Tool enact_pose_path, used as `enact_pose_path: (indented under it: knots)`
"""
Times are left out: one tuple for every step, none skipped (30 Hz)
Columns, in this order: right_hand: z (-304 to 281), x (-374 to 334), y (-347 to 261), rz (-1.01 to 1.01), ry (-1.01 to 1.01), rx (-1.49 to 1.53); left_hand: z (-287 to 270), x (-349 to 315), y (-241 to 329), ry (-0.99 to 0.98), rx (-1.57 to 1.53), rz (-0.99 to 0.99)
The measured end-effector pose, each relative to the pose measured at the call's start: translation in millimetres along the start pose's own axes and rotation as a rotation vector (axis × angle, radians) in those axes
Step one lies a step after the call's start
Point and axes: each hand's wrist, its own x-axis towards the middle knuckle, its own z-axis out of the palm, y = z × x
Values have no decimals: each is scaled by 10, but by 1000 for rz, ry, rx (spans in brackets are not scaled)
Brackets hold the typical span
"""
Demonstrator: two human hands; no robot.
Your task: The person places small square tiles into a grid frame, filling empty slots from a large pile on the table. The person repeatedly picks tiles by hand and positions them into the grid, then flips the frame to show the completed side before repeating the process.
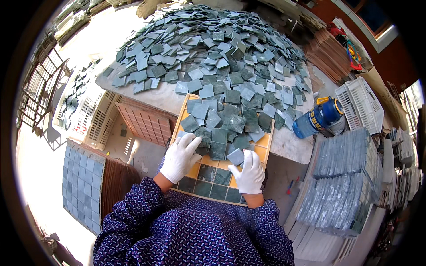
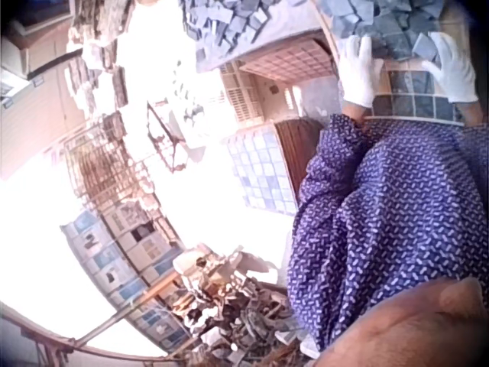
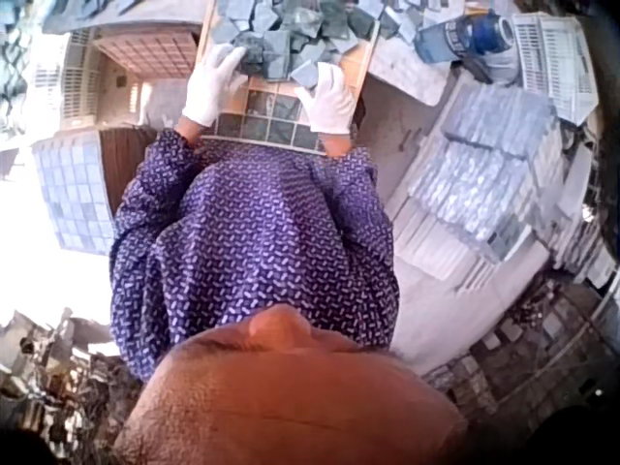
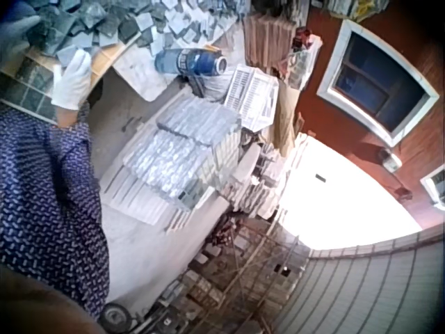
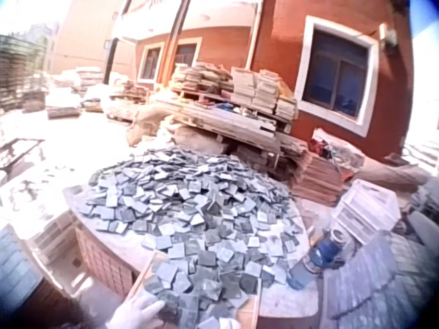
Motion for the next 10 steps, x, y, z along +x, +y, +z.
enact_pose_path:
  knots:
    - [55,12,6,2,-19,-43,6,65,-15,-16,-11,11]
    - [111,3,11,0,13,-58,16,132,-32,-32,-21,23]
    - [133,9,29,-12,33,-39,33,186,-62,-48,-34,29]
    - [141,19,51,-24,53,-20,48,256,-118,-58,-28,63]
    - [135,29,77,-33,74,0,22,324,-152,-106,-2,69]
    - [95,22,83,26,8,109,5,357,-192,-157,20,70]
    - [22,5,104,87,-59,217,-13,396,-222,-209,42,72]
    - [-74,-2,127,149,-125,326,-26,450,-218,-266,62,55]
    - [-195,-4,157,217,-277,433,-35,462,-212,-265,45,48]
    - [-336,13,208,287,-426,544,-48,480,-206,-265,34,42]
